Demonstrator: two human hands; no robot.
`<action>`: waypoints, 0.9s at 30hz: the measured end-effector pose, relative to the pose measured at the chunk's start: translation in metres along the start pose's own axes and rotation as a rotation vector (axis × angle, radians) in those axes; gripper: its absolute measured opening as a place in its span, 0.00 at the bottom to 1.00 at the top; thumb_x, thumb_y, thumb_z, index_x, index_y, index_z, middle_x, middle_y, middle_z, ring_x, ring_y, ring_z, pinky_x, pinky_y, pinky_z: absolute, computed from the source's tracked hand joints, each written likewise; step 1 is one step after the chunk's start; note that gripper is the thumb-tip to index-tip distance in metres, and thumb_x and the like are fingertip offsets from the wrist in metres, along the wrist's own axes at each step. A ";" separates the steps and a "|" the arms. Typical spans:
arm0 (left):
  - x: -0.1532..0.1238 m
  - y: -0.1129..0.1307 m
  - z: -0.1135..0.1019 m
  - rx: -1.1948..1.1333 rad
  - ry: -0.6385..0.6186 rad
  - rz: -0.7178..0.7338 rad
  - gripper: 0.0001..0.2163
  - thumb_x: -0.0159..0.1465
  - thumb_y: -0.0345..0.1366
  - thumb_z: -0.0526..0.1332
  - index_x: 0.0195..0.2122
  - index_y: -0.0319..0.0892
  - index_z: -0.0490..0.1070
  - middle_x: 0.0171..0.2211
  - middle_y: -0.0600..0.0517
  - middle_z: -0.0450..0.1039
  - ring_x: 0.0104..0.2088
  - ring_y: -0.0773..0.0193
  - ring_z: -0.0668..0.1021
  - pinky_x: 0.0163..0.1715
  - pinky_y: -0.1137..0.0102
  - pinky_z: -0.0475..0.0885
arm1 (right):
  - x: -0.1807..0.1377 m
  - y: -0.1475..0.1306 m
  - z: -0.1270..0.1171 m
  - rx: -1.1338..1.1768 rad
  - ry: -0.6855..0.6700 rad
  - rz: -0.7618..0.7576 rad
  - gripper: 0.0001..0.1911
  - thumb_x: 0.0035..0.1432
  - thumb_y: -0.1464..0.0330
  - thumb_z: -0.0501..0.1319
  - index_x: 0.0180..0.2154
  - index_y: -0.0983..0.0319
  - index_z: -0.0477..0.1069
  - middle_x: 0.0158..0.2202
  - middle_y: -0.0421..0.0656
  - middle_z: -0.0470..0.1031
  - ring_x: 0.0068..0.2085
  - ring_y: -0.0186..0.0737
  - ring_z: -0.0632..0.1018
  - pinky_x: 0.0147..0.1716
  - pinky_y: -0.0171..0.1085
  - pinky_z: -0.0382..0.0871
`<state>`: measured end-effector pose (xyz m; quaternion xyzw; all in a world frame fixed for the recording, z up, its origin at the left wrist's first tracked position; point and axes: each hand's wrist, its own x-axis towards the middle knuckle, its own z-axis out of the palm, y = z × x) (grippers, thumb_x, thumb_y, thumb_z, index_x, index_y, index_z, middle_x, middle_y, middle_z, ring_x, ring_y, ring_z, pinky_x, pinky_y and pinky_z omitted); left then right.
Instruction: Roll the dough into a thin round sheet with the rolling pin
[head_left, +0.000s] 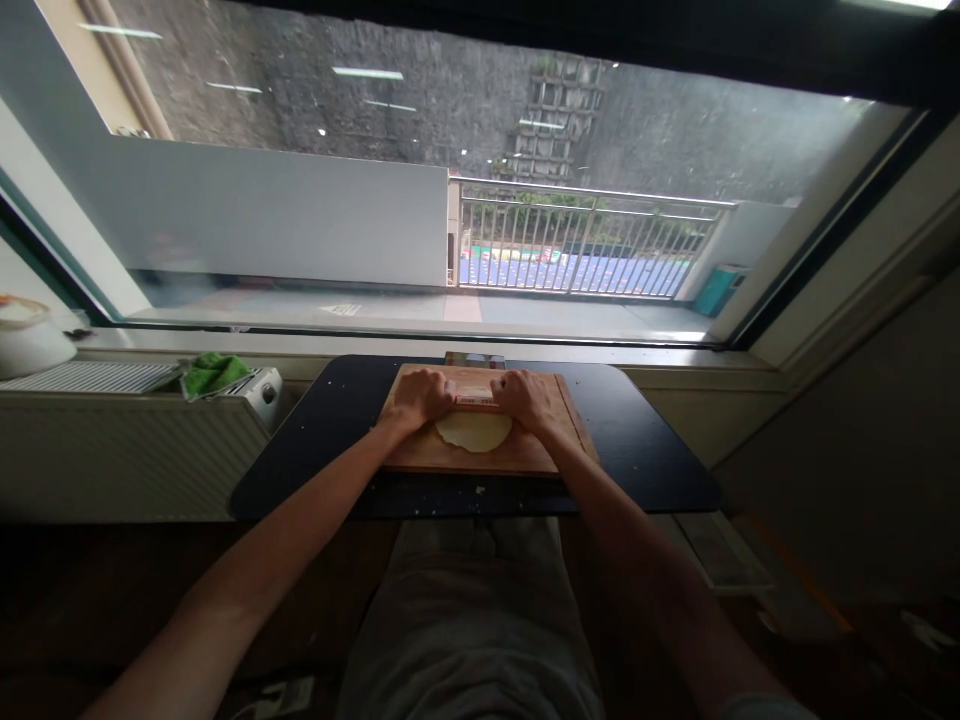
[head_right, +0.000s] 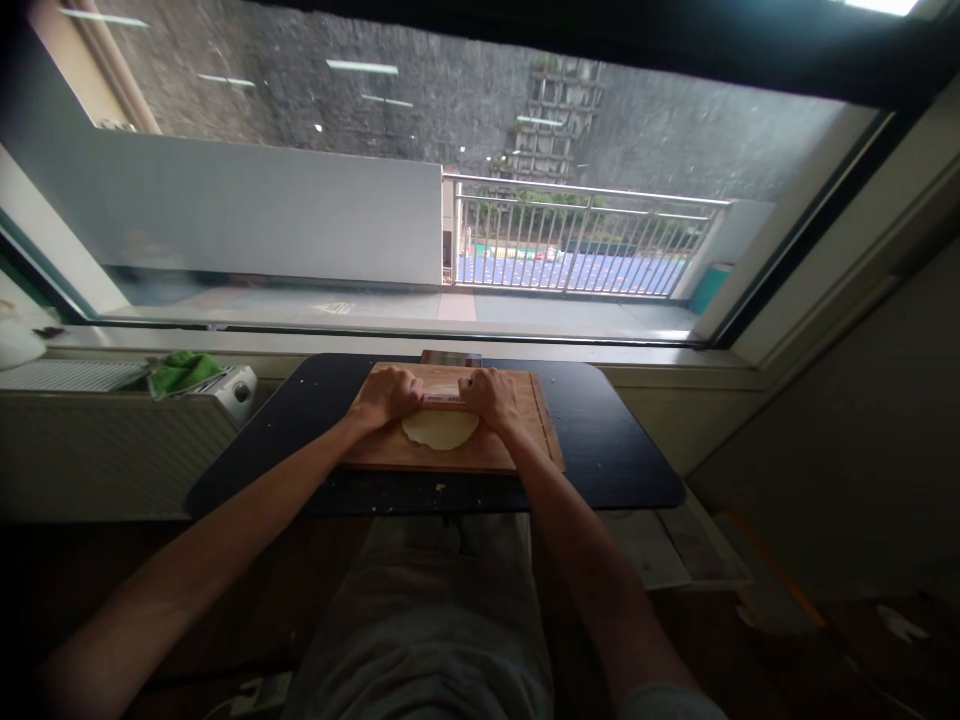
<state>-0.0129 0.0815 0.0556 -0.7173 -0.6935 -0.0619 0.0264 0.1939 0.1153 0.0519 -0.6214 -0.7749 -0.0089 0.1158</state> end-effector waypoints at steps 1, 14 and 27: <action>0.004 0.000 -0.001 -0.004 -0.002 -0.002 0.26 0.75 0.42 0.49 0.47 0.33 0.87 0.49 0.31 0.86 0.51 0.43 0.88 0.55 0.57 0.79 | 0.005 0.000 -0.001 0.003 -0.003 0.013 0.24 0.77 0.60 0.56 0.46 0.65 0.89 0.49 0.62 0.88 0.48 0.55 0.88 0.47 0.40 0.73; 0.031 0.003 -0.006 -0.055 -0.074 -0.050 0.26 0.75 0.44 0.50 0.52 0.33 0.86 0.51 0.29 0.86 0.52 0.43 0.88 0.53 0.60 0.79 | 0.037 0.001 -0.001 -0.045 -0.001 0.013 0.25 0.79 0.61 0.53 0.50 0.66 0.87 0.48 0.61 0.88 0.49 0.52 0.88 0.45 0.38 0.72; -0.004 0.002 0.001 0.000 -0.017 0.064 0.27 0.75 0.43 0.49 0.48 0.33 0.88 0.47 0.32 0.87 0.48 0.42 0.88 0.51 0.56 0.80 | -0.017 0.003 0.003 -0.091 -0.017 -0.075 0.24 0.79 0.62 0.53 0.46 0.65 0.87 0.49 0.60 0.88 0.50 0.53 0.87 0.49 0.39 0.72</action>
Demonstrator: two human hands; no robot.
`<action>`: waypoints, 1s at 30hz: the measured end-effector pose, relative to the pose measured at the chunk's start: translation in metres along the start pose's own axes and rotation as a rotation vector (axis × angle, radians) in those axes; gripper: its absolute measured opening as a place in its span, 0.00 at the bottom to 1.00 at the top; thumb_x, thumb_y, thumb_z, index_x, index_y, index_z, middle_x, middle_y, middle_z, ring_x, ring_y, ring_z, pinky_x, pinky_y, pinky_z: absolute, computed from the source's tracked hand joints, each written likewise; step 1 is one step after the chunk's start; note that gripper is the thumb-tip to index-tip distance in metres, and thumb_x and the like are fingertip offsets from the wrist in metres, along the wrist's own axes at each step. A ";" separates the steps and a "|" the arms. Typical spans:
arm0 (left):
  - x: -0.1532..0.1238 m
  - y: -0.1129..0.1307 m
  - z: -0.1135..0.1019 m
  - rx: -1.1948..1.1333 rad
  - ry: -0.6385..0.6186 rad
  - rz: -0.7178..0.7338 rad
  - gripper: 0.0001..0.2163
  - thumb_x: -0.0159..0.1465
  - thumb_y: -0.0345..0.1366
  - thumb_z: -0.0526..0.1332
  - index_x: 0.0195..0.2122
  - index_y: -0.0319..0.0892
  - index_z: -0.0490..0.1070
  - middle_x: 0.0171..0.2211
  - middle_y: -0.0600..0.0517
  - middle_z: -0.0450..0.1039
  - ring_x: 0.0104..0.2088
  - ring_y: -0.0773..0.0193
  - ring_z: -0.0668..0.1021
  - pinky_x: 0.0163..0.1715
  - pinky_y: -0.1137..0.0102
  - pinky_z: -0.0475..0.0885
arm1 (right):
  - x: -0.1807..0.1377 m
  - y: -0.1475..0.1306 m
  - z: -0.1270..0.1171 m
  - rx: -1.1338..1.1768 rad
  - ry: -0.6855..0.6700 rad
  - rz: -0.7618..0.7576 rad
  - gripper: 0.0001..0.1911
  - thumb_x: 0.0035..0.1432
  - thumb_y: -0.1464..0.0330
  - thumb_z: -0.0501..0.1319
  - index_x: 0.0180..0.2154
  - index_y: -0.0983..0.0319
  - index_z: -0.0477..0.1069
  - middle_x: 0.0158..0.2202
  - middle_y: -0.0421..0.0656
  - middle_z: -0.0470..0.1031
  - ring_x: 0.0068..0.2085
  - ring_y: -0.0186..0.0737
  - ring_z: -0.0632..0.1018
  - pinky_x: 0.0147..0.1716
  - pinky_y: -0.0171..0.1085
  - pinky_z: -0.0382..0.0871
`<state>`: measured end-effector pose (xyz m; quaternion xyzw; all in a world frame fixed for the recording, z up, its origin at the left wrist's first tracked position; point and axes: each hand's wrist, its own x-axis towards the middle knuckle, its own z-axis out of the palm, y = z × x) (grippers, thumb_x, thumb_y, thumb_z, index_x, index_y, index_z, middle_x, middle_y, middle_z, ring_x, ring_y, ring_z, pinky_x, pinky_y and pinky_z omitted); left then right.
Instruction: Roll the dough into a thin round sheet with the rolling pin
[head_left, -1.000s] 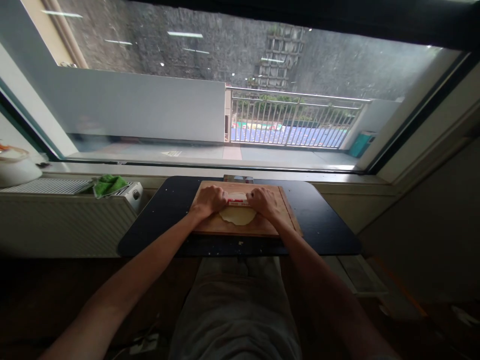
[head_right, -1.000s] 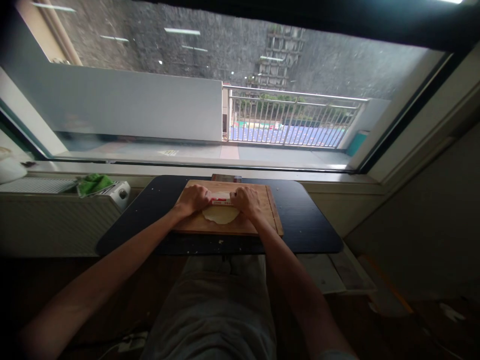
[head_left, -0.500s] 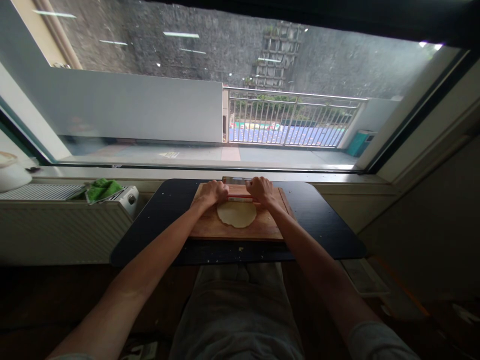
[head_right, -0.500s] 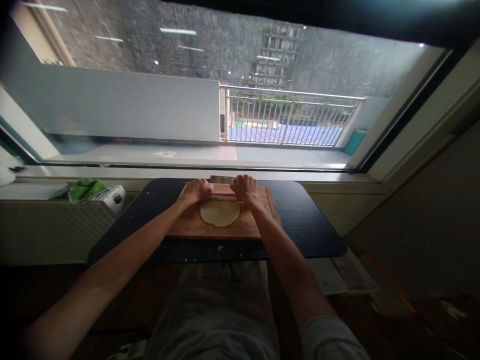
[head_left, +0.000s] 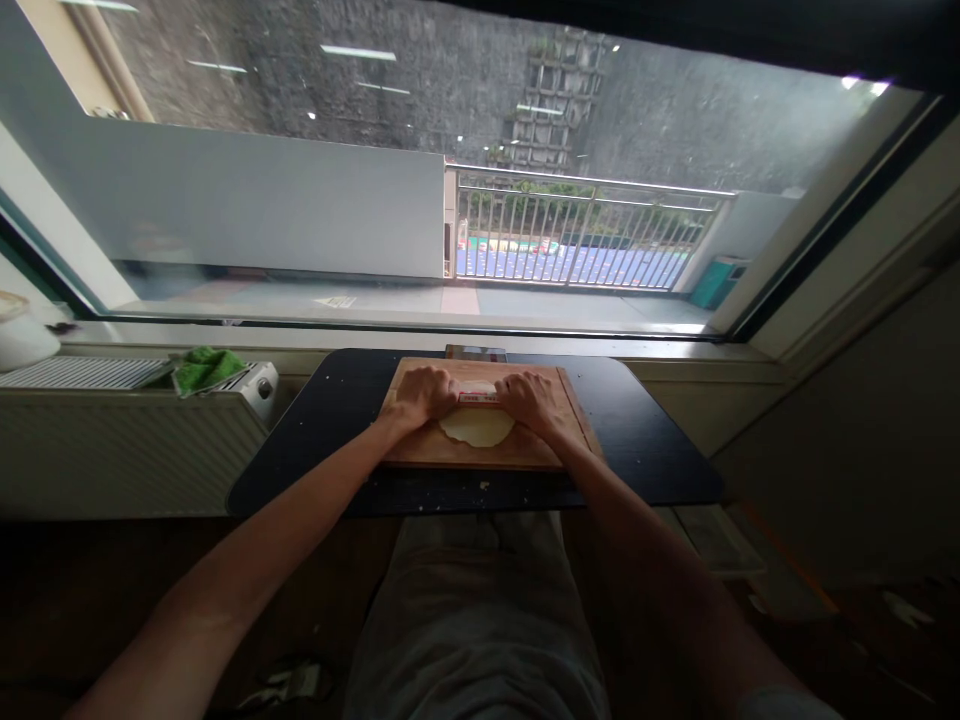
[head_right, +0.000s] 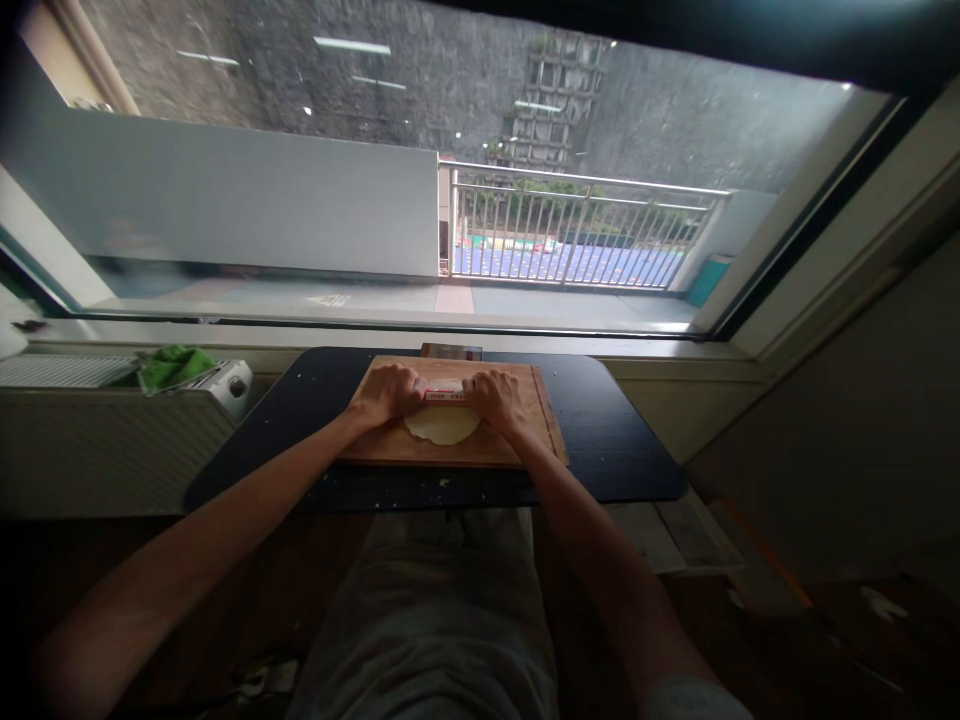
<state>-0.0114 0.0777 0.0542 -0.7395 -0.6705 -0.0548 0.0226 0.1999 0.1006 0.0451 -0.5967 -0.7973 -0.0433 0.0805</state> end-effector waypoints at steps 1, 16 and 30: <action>0.004 -0.001 0.000 -0.006 -0.004 -0.005 0.26 0.75 0.43 0.49 0.47 0.34 0.88 0.47 0.32 0.87 0.48 0.43 0.88 0.51 0.57 0.80 | 0.003 0.000 0.001 0.005 0.011 0.010 0.24 0.79 0.62 0.54 0.46 0.65 0.87 0.49 0.60 0.88 0.50 0.53 0.87 0.49 0.39 0.72; 0.046 -0.004 -0.003 -0.087 -0.186 -0.043 0.25 0.75 0.43 0.50 0.47 0.35 0.86 0.46 0.35 0.87 0.47 0.45 0.87 0.47 0.62 0.79 | 0.074 0.013 0.004 0.129 -0.109 0.030 0.26 0.76 0.61 0.51 0.38 0.65 0.86 0.35 0.53 0.85 0.31 0.43 0.77 0.33 0.41 0.59; -0.008 0.009 0.004 -0.143 -0.179 -0.104 0.21 0.75 0.44 0.52 0.40 0.43 0.86 0.42 0.37 0.87 0.43 0.45 0.87 0.45 0.57 0.77 | -0.005 0.019 -0.007 0.006 -0.221 -0.113 0.18 0.75 0.63 0.56 0.36 0.54 0.83 0.37 0.49 0.88 0.37 0.48 0.84 0.34 0.41 0.58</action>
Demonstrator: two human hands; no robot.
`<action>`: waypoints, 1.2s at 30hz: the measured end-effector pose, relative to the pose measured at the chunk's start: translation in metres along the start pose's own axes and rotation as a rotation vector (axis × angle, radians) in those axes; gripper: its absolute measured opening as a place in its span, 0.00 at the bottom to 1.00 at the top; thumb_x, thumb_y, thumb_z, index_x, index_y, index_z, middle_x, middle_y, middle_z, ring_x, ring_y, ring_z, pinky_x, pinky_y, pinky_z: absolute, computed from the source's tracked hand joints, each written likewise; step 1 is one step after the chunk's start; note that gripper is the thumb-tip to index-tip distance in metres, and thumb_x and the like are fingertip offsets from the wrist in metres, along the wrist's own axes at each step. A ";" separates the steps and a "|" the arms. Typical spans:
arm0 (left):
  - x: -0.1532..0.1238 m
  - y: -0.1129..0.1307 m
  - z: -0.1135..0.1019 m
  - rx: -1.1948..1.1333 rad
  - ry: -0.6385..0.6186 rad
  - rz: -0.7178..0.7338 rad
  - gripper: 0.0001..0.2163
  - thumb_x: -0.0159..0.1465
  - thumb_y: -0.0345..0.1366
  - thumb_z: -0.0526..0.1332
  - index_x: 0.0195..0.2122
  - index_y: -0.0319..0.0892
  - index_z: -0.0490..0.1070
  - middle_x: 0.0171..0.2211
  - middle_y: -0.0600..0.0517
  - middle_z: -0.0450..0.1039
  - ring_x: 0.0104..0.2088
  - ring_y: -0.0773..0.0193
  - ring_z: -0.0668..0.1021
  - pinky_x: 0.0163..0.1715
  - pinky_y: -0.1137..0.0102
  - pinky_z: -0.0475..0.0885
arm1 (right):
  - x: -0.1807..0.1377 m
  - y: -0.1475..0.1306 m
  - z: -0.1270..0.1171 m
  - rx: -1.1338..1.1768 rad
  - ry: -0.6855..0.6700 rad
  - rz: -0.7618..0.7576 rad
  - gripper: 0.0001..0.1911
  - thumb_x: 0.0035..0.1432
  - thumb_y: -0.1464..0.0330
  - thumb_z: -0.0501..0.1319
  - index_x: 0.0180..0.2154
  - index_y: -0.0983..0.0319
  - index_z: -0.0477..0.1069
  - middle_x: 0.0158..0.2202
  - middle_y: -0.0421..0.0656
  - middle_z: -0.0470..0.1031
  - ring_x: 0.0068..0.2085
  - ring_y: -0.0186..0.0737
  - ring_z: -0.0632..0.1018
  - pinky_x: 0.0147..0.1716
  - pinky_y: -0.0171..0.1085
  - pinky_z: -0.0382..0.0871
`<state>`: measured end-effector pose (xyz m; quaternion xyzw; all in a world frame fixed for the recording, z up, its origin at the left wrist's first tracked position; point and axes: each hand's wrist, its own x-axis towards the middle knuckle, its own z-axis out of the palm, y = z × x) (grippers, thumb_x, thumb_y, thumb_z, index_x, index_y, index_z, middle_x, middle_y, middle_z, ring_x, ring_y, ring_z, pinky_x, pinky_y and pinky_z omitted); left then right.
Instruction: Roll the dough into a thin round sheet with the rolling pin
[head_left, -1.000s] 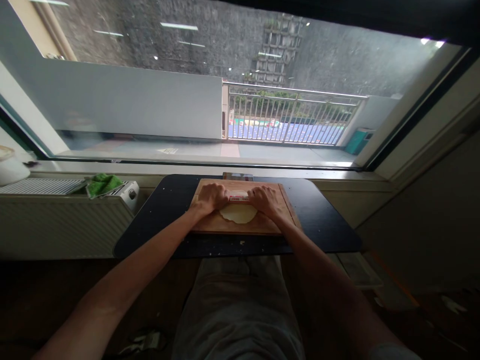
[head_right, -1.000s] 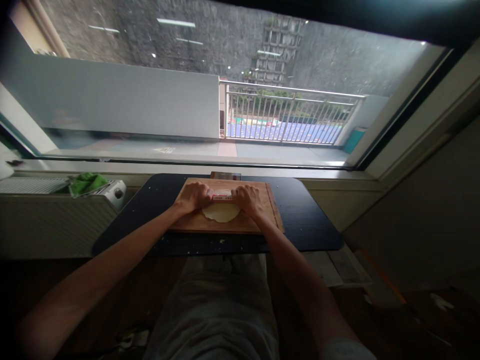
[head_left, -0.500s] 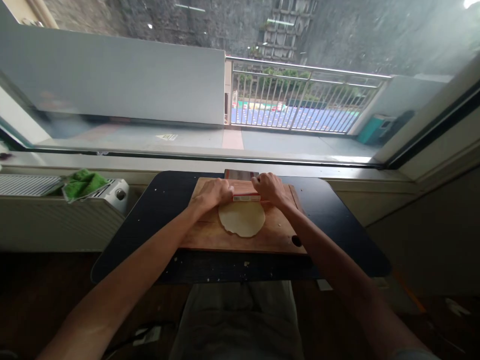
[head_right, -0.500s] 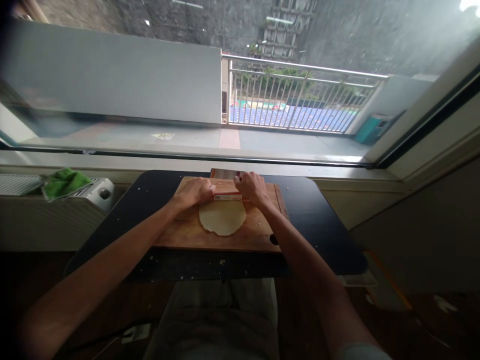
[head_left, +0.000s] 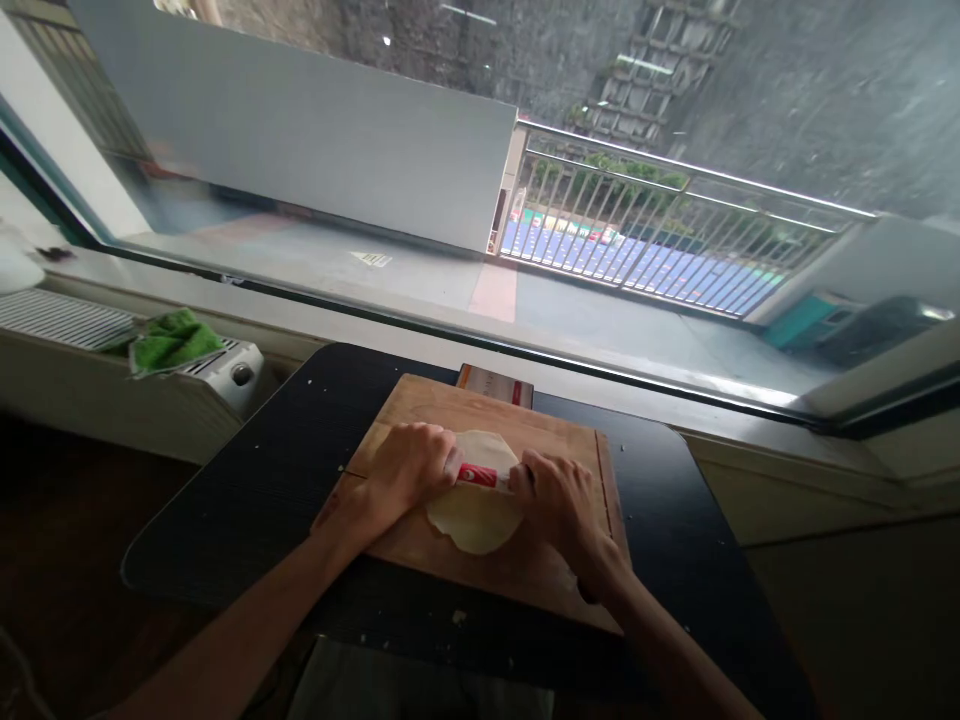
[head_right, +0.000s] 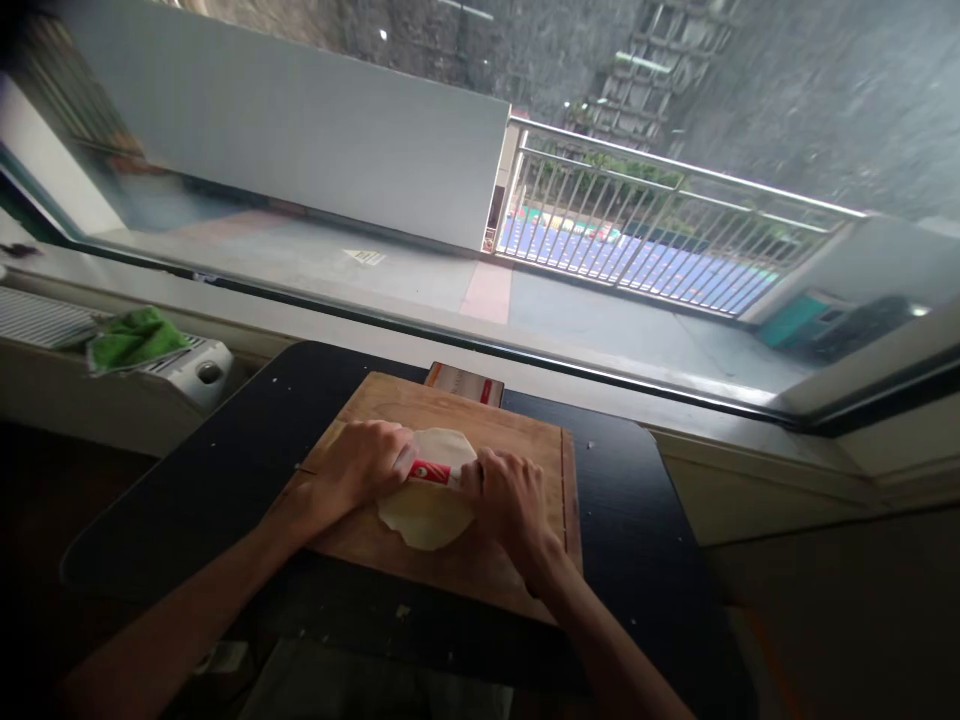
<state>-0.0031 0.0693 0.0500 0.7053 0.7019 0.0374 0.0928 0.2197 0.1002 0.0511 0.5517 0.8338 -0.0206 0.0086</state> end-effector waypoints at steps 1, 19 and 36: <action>0.005 0.001 -0.002 0.009 -0.006 -0.018 0.21 0.74 0.45 0.53 0.39 0.42 0.86 0.42 0.36 0.87 0.43 0.44 0.87 0.45 0.57 0.77 | 0.009 0.002 -0.002 0.008 -0.011 0.004 0.19 0.75 0.63 0.56 0.35 0.54 0.83 0.37 0.49 0.88 0.37 0.48 0.84 0.34 0.41 0.58; 0.077 -0.009 -0.020 0.155 0.038 0.066 0.26 0.75 0.44 0.48 0.38 0.42 0.87 0.43 0.37 0.88 0.46 0.42 0.88 0.46 0.58 0.78 | 0.075 0.007 -0.013 0.122 0.261 0.240 0.23 0.77 0.62 0.55 0.40 0.61 0.87 0.41 0.56 0.89 0.38 0.48 0.86 0.32 0.40 0.55; 0.001 0.013 -0.005 0.062 0.044 -0.126 0.24 0.77 0.43 0.50 0.44 0.41 0.87 0.47 0.36 0.87 0.49 0.45 0.88 0.45 0.61 0.75 | 0.006 -0.013 0.001 0.140 0.151 0.200 0.19 0.77 0.63 0.59 0.41 0.61 0.88 0.43 0.54 0.90 0.42 0.46 0.88 0.36 0.39 0.62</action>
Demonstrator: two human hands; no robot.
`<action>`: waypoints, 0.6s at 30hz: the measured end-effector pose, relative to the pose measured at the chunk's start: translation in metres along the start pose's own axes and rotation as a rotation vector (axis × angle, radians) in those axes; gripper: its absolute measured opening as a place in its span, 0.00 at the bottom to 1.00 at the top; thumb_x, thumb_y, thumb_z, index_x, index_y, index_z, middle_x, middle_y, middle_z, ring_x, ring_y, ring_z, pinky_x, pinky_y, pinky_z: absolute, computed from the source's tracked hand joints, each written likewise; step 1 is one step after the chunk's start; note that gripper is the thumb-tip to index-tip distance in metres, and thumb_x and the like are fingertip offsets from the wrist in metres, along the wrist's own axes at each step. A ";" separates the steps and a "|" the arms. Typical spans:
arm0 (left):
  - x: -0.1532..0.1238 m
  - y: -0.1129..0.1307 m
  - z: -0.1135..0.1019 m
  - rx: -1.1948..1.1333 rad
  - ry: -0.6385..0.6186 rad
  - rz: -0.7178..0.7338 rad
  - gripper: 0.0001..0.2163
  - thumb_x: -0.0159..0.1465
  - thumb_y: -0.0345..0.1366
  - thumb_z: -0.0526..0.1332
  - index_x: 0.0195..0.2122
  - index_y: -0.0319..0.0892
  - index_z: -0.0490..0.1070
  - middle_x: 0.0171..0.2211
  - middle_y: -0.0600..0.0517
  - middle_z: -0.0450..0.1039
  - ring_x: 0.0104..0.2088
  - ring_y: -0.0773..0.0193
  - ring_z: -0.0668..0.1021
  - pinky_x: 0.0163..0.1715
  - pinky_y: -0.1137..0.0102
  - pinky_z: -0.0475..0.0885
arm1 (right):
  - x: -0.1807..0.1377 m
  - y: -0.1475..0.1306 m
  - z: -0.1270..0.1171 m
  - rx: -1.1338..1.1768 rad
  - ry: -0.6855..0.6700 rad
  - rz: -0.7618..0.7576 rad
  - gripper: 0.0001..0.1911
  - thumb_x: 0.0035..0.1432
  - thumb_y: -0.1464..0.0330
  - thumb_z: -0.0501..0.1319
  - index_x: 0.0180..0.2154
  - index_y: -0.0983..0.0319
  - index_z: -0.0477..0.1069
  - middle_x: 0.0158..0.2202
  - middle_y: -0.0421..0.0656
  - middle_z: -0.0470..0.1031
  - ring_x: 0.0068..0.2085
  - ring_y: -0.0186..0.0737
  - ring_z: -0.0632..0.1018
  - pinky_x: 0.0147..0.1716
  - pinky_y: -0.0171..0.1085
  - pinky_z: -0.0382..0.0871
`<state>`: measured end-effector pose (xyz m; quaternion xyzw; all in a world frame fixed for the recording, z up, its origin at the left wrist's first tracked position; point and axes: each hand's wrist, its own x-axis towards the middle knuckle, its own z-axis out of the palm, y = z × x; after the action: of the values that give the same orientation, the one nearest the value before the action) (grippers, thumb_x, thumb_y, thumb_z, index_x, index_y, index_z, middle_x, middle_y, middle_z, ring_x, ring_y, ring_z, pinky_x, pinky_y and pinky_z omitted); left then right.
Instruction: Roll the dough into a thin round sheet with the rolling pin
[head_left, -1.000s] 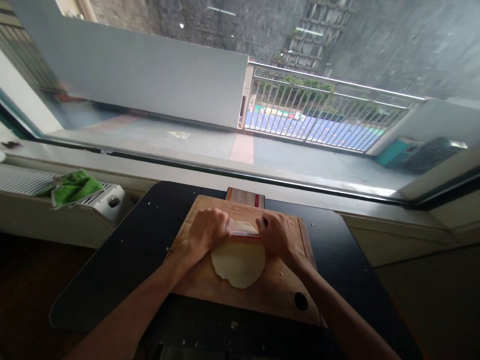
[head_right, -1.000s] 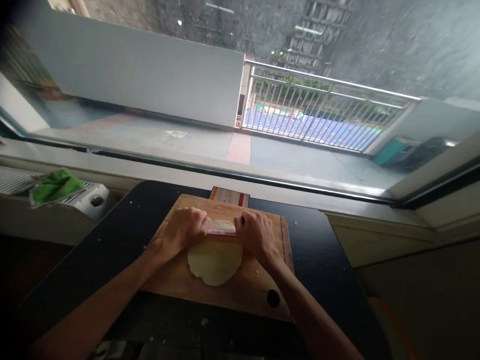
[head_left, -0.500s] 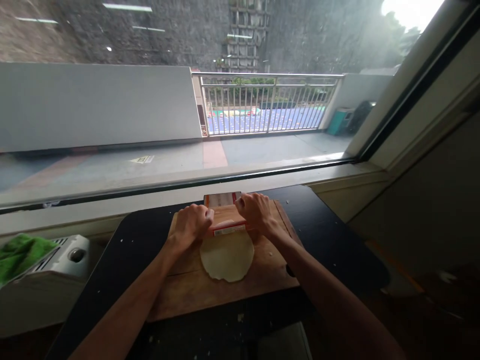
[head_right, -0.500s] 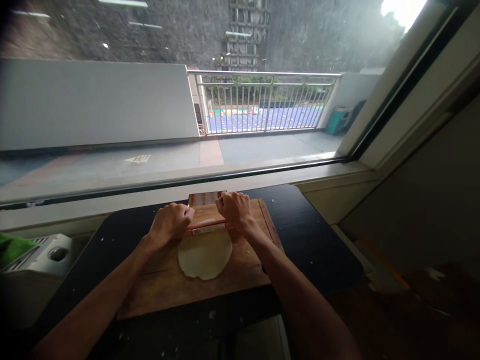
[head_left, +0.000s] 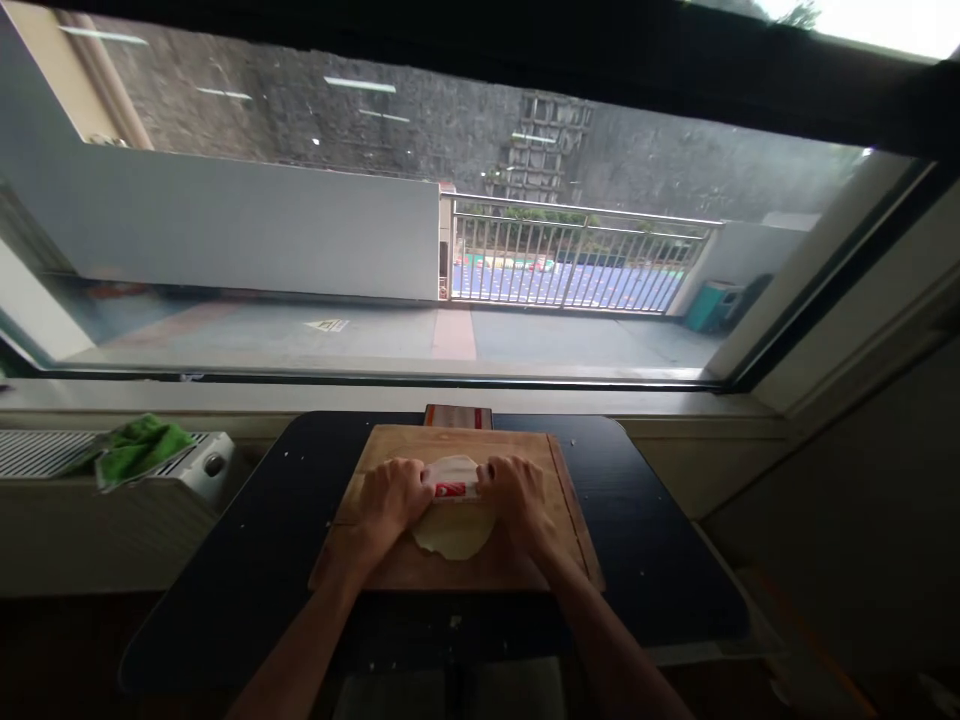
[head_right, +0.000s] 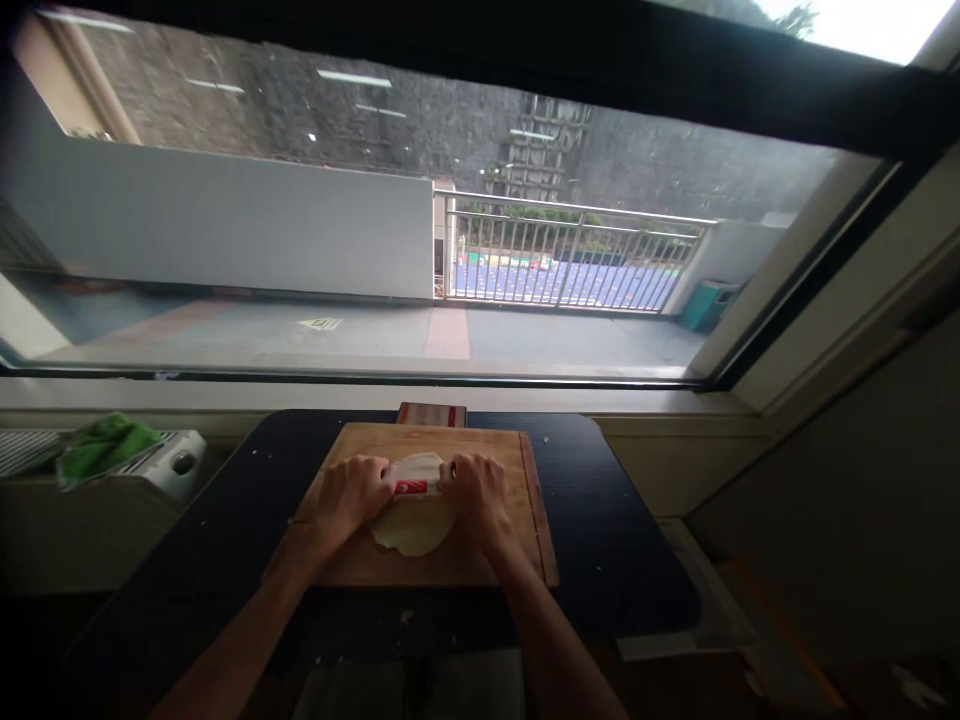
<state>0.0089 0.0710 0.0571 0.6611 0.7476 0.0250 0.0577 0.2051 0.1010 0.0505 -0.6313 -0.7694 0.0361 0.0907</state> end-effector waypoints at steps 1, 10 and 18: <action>-0.004 0.000 0.003 0.002 0.019 -0.003 0.24 0.76 0.43 0.50 0.44 0.41 0.87 0.47 0.36 0.88 0.49 0.45 0.88 0.44 0.61 0.75 | -0.005 -0.002 0.001 -0.008 0.007 0.018 0.19 0.77 0.63 0.58 0.41 0.60 0.88 0.43 0.53 0.90 0.43 0.46 0.88 0.36 0.39 0.63; 0.013 -0.007 0.012 0.023 0.109 0.054 0.23 0.75 0.43 0.50 0.38 0.41 0.86 0.41 0.38 0.87 0.43 0.45 0.88 0.38 0.60 0.71 | -0.002 -0.002 0.011 0.017 0.065 0.047 0.18 0.77 0.63 0.58 0.40 0.58 0.86 0.40 0.51 0.89 0.42 0.46 0.88 0.39 0.38 0.67; 0.056 -0.007 0.006 0.008 0.188 0.020 0.27 0.75 0.42 0.47 0.36 0.40 0.86 0.39 0.36 0.87 0.39 0.47 0.87 0.39 0.60 0.72 | 0.047 0.002 0.003 0.017 0.076 -0.016 0.22 0.78 0.64 0.56 0.37 0.60 0.88 0.40 0.55 0.89 0.37 0.45 0.87 0.32 0.39 0.57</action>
<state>-0.0041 0.1251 0.0469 0.6637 0.7431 0.0845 -0.0156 0.1980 0.1471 0.0519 -0.6250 -0.7702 0.0181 0.1256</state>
